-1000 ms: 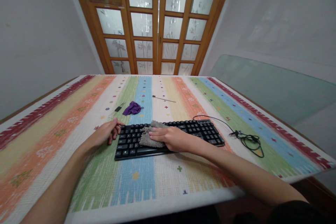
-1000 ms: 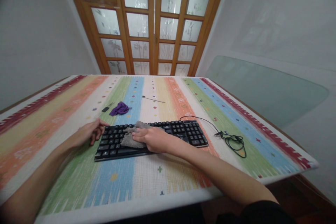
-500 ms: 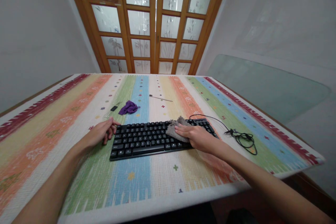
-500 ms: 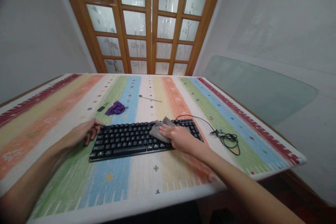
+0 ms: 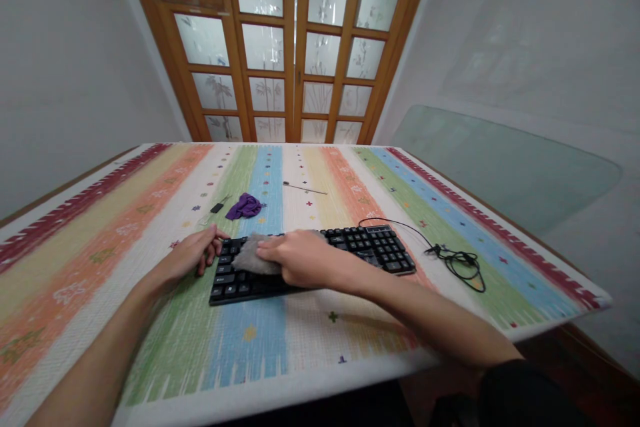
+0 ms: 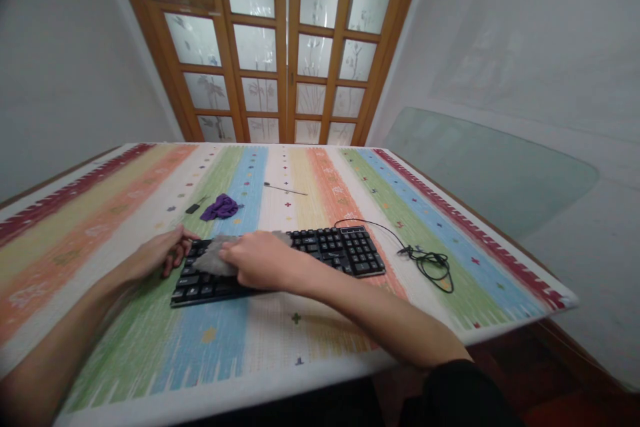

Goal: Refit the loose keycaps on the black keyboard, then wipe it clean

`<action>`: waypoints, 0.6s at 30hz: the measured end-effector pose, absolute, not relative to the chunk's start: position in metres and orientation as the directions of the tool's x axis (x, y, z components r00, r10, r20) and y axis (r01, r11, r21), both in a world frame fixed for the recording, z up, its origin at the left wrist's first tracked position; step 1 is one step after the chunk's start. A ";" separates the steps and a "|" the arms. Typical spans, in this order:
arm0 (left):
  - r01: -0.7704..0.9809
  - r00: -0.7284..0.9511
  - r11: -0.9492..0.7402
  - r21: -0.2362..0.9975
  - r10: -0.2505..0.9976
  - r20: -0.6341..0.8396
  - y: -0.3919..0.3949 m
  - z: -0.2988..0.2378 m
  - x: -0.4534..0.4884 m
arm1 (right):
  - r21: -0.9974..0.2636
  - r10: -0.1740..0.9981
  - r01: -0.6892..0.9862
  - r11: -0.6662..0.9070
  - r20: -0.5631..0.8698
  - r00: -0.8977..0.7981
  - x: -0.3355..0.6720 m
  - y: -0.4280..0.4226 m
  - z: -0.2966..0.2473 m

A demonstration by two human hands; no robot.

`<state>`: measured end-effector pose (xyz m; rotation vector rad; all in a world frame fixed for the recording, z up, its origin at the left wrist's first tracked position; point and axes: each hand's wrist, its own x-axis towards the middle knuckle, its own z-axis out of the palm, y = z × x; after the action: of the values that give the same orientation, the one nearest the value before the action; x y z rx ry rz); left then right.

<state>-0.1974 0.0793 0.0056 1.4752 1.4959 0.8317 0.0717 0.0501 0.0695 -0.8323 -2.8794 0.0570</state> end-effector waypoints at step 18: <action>0.408 0.099 0.079 0.910 0.986 -0.130 0.083 -0.003 -0.203 | 0.094 0.341 0.352 0.931 0.115 -0.933 0.061 0.032 0.012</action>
<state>-0.2034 0.0830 -0.0026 1.4753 1.4541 0.8105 0.0611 0.0324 0.0119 -0.5375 -2.9916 -0.1718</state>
